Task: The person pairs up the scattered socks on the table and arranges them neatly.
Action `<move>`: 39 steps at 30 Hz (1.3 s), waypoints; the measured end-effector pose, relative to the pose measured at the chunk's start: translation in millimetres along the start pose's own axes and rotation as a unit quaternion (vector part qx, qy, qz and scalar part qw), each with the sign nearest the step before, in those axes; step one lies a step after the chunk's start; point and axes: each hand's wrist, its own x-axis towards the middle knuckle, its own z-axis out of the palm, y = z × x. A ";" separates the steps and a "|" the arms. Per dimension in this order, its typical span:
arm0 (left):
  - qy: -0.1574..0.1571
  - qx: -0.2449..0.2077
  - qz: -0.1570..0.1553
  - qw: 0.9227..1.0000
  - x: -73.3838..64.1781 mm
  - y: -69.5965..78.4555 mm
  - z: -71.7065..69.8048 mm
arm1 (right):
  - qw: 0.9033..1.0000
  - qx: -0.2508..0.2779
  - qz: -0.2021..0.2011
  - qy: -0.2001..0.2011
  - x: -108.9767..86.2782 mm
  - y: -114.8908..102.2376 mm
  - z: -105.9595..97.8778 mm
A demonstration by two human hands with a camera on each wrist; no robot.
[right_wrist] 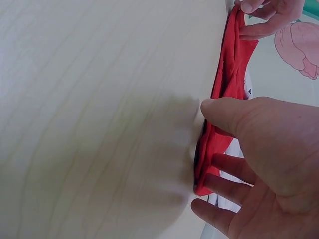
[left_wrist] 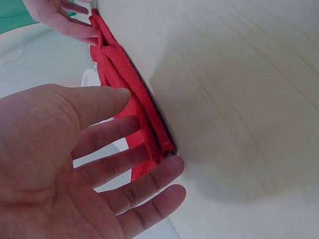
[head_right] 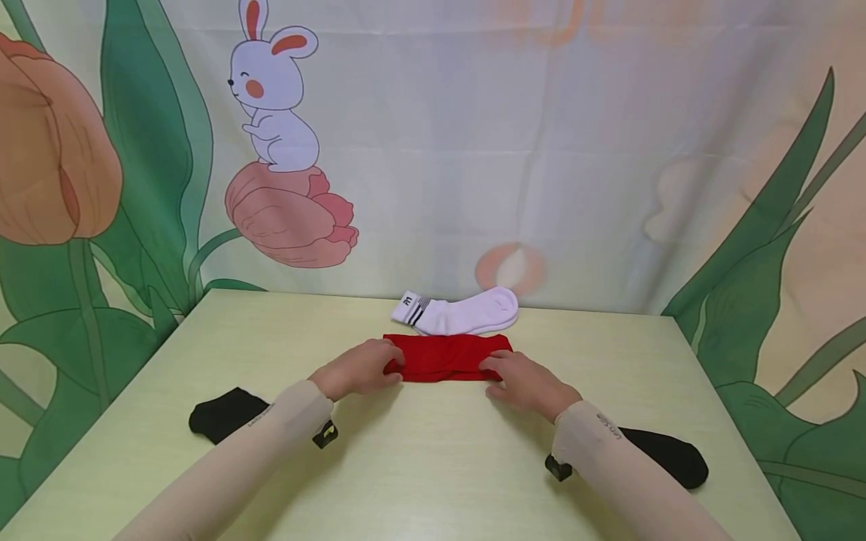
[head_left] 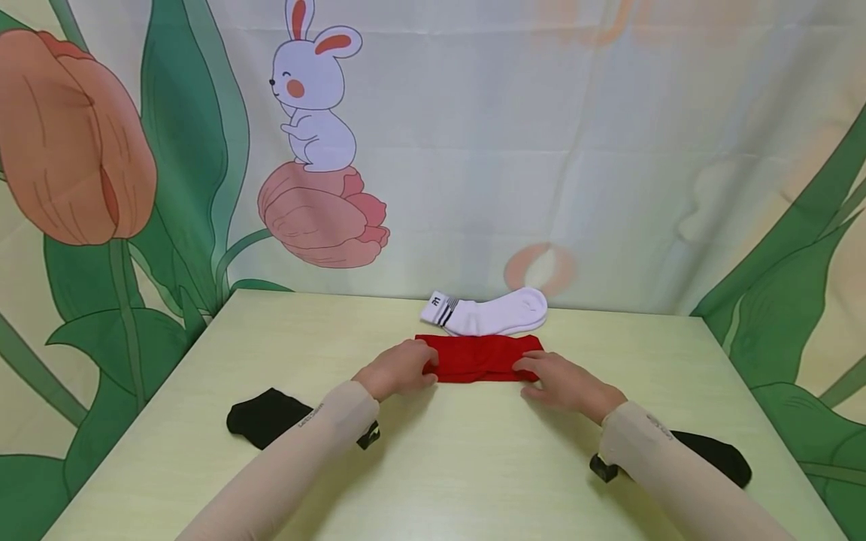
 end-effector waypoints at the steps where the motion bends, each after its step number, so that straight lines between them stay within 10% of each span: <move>1: 0.000 0.001 0.001 1.000 0.0 -0.3 -0.4 | 1.000 0.000 -0.001 0.001 0.3 -0.2 -0.3; 21: 0.068 -0.025 0.069 0.995 -27.2 -19.6 -14.5 | 0.999 -0.016 -0.013 0.025 -2.0 -5.5 0.9; 39: 0.144 -0.019 0.038 0.989 -72.3 -55.4 -20.8 | 0.998 -0.022 -0.049 0.042 -7.9 -27.3 -2.1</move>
